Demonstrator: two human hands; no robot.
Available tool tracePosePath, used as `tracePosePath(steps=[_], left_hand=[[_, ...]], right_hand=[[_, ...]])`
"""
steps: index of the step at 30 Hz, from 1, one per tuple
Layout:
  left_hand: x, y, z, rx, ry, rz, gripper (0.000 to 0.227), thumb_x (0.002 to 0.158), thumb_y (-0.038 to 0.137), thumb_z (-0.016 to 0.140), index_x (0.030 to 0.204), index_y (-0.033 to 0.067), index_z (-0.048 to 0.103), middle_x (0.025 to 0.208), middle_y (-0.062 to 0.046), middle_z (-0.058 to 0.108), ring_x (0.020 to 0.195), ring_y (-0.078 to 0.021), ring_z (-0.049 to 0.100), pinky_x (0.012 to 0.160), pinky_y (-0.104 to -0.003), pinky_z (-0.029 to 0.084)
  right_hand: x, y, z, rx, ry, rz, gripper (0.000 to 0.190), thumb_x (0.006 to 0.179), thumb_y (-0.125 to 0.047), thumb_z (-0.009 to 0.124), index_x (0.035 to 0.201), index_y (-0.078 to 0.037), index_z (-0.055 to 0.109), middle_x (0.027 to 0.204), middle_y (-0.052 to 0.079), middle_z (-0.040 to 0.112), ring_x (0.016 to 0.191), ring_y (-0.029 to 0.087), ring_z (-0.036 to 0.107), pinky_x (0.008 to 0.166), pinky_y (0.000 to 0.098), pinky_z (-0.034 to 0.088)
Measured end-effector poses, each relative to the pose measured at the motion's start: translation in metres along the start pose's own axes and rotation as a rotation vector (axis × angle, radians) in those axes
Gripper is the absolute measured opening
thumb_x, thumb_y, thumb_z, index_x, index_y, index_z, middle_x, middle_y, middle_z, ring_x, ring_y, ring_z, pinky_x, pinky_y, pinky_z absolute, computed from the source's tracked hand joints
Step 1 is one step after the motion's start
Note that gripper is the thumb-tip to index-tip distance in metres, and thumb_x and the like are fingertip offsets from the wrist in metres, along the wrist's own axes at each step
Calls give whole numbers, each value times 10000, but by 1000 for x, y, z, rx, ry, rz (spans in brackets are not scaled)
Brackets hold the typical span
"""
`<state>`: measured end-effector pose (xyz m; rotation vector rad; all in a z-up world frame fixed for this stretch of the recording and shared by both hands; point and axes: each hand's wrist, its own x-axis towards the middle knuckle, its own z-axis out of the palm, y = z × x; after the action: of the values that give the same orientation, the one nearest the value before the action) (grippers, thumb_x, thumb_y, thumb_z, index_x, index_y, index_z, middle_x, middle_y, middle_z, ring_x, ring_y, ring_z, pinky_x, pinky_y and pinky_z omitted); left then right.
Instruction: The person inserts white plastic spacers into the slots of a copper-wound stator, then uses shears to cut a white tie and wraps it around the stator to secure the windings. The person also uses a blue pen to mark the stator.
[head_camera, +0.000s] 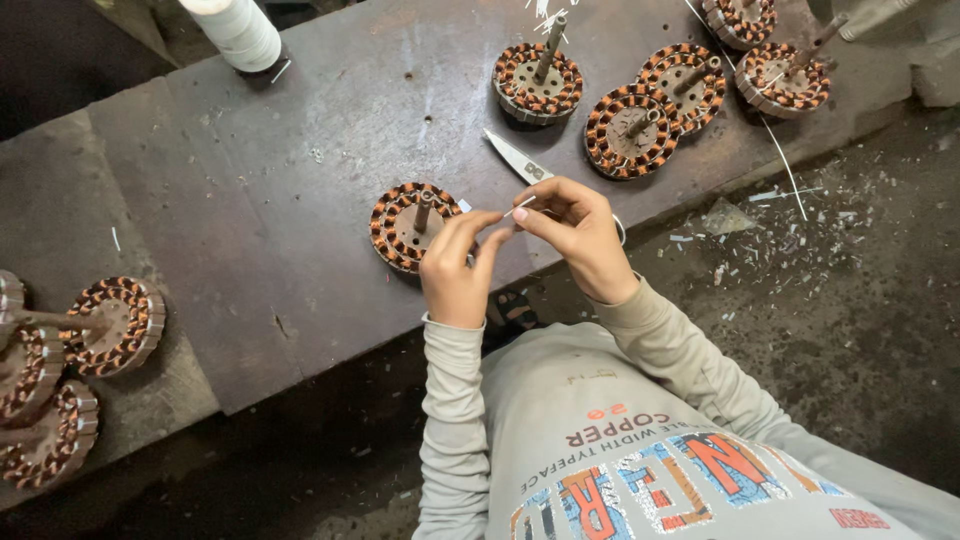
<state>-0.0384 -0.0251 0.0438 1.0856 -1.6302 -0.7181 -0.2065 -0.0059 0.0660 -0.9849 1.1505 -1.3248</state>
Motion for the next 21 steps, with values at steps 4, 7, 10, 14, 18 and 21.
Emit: tracePosePath(steps=[4,7,10,14,18,21], left_hand=[[-7,-7,-3,12,-5,-31,100,922,52,783,1018,51,754,948,-75,760,783,-170,734,697,-293,578],[-8,-12,-1,-14,-4,-53,110,914,49,778,1018,36,749,913,-89,757,773,-179,747,688,-292,581],[-5,-14,0,-70,-22,-98,153,914,33,753,1064,22,727,904,-90,759,785,-175,769,688,-280,598],[-4,-14,1,22,-37,-32,182,911,10,757,1090,19,724,903,-107,759,814,-190,766,707,-301,592],[-5,-15,2,15,-49,-18,180,920,2,745,1098,12,720,964,-120,764,859,-186,770,741,-307,610],[-8,-19,4,-118,-32,-60,204,929,17,751,1129,7,710,1017,-112,769,913,-180,781,783,-303,634]], right_hand=[[0,4,-1,-47,-27,0,183,953,-41,737,1115,25,684,1008,38,691,965,93,647,869,242,525],[-1,8,0,-25,-55,16,181,950,-54,732,1107,20,683,1013,41,702,973,98,661,877,245,539],[0,10,3,0,-85,19,175,952,-64,724,1102,18,686,1022,52,719,978,104,678,884,246,548],[2,13,6,12,-109,17,172,958,-75,726,1098,16,687,1026,49,714,975,94,671,877,245,551],[4,15,5,-93,-115,-5,158,962,-79,733,1081,15,691,1007,40,711,943,85,656,832,235,533],[5,16,4,-69,-115,-24,156,963,-81,735,1077,15,690,1002,33,711,939,84,657,836,234,538]])
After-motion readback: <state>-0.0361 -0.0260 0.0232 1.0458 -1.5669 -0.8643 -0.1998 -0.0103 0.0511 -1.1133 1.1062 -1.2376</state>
